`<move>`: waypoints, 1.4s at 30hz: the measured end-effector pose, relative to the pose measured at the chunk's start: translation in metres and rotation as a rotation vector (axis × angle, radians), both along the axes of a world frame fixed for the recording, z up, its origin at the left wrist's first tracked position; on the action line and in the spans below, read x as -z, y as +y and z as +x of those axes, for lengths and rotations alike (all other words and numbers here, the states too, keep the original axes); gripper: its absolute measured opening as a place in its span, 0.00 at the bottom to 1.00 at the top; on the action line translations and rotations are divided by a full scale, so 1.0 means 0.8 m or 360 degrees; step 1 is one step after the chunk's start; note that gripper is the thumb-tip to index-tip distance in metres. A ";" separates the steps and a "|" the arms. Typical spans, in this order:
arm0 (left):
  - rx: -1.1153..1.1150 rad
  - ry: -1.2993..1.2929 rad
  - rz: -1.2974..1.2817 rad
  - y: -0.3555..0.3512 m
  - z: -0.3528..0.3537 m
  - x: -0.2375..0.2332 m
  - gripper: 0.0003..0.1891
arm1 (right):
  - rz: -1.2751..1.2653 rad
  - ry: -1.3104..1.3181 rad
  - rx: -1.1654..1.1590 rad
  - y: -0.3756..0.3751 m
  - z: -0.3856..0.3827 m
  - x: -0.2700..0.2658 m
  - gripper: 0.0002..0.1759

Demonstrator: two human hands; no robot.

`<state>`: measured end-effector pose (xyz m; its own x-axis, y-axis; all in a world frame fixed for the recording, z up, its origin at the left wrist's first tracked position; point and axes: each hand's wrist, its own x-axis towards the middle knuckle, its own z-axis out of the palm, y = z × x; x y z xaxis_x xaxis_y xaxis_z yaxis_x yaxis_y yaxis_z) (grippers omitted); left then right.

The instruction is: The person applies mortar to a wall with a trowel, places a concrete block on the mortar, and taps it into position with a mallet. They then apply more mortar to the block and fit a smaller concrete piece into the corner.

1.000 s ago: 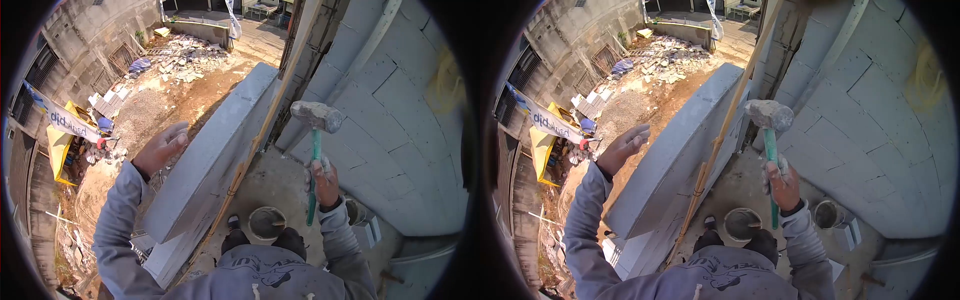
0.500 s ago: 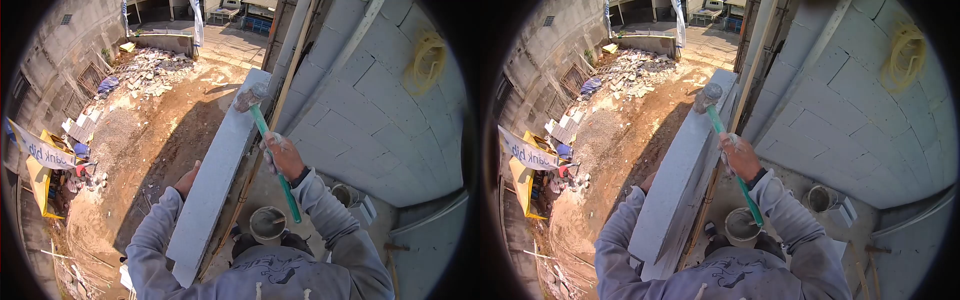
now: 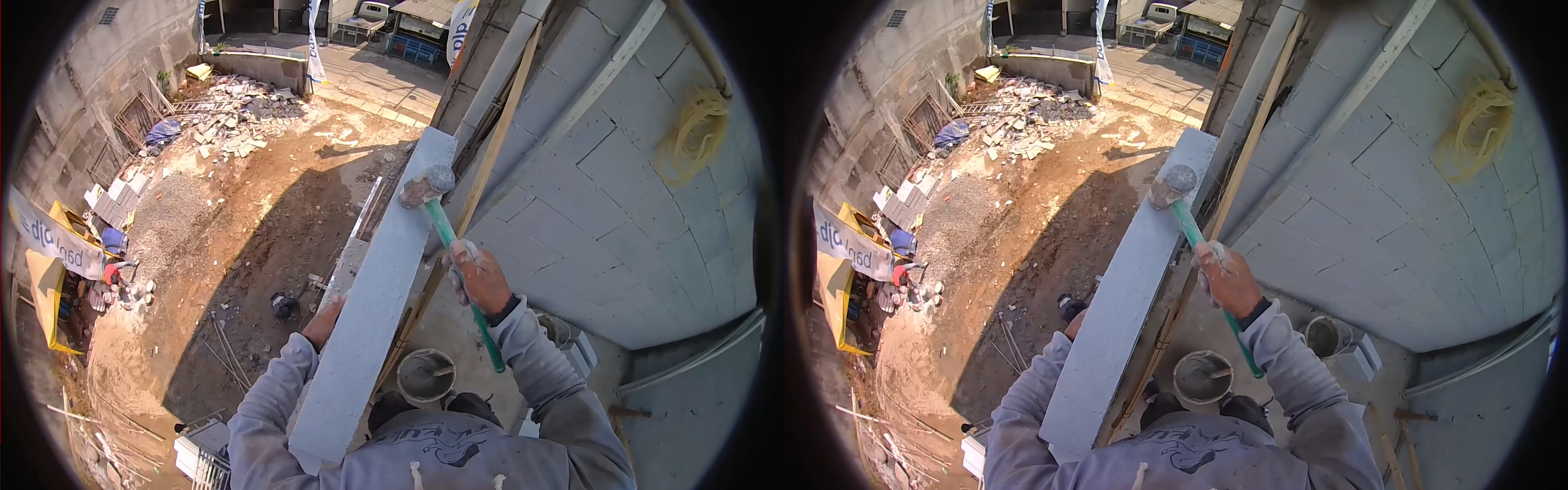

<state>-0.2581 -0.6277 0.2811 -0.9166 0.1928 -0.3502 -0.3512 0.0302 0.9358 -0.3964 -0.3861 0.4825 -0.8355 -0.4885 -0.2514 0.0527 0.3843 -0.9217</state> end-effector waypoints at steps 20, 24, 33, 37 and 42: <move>-0.0294 0.0080 -0.0168 0.007 0.007 0.042 0.37 | 0.0256 0.0157 0.0089 -0.021 0.001 0.005 0.23; -0.0365 0.0174 -0.0339 -0.009 0.000 -0.006 0.36 | 0.0270 0.0166 0.0087 -0.023 0.004 -0.002 0.23; -0.0134 0.0824 -0.0439 -0.003 -0.048 -0.174 0.48 | 0.0236 0.0163 0.0126 -0.023 0.010 -0.001 0.25; -0.0007 0.0475 0.0118 0.003 -0.056 -0.169 0.42 | 0.0139 0.0141 0.0119 -0.018 0.009 -0.004 0.25; -0.0052 0.0498 0.0126 0.006 -0.059 -0.159 0.39 | -0.0263 0.0262 0.0148 -0.023 0.009 -0.036 0.24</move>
<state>-0.3049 -0.6229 0.4079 -0.9836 0.1767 -0.0354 -0.0455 -0.0536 0.9975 -0.3888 -0.4042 0.5115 -0.9020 -0.4306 -0.0313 -0.0751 0.2279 -0.9708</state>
